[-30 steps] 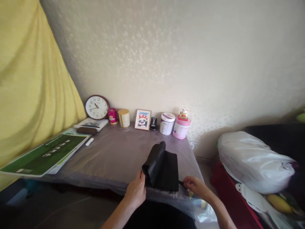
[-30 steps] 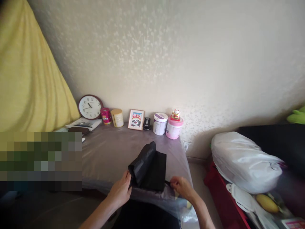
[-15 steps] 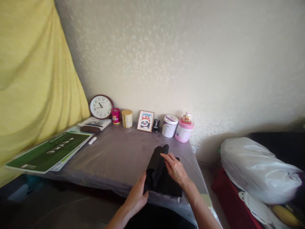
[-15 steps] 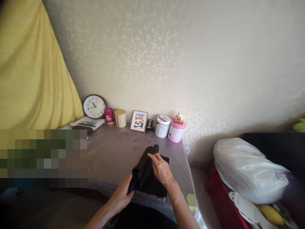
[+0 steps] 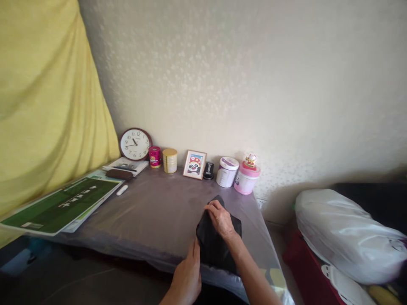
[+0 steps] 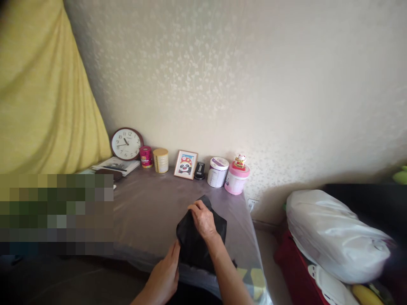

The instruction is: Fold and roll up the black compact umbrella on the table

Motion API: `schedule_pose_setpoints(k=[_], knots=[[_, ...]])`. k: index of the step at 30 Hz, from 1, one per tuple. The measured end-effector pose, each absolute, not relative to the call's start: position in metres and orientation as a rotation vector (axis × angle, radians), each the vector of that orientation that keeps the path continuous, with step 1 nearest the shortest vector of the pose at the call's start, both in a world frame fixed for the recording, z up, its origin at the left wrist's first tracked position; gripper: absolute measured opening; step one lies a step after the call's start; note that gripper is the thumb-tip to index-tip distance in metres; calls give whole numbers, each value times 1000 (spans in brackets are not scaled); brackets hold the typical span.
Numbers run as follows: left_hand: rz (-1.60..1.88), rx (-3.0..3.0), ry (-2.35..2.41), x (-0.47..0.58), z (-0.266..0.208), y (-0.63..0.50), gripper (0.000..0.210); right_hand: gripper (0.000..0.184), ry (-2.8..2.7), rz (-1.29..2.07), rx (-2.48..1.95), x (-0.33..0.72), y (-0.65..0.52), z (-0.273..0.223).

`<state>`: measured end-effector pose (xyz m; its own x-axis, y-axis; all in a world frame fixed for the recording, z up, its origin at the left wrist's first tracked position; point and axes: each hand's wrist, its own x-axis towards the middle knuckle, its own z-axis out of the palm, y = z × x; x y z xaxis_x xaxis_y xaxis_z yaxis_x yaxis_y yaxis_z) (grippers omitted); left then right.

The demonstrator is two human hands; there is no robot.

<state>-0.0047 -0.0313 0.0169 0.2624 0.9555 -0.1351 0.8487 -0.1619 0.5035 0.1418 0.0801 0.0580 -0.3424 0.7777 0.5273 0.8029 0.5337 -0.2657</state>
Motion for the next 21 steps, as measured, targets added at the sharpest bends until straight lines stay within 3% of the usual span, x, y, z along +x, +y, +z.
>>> schedule_pose_setpoints(k=[7,17,21], knots=[[109,2105,1657,4,18,-31,82,24,-2224,-103,-1304,126,89,23],[361,2252,1641,-13,14,-28,60,22,-2294,-172,-1313,125,91,19],[445,2433,1467,-7,18,-17,78,20,-2320,-187,-1313,124,92,19]])
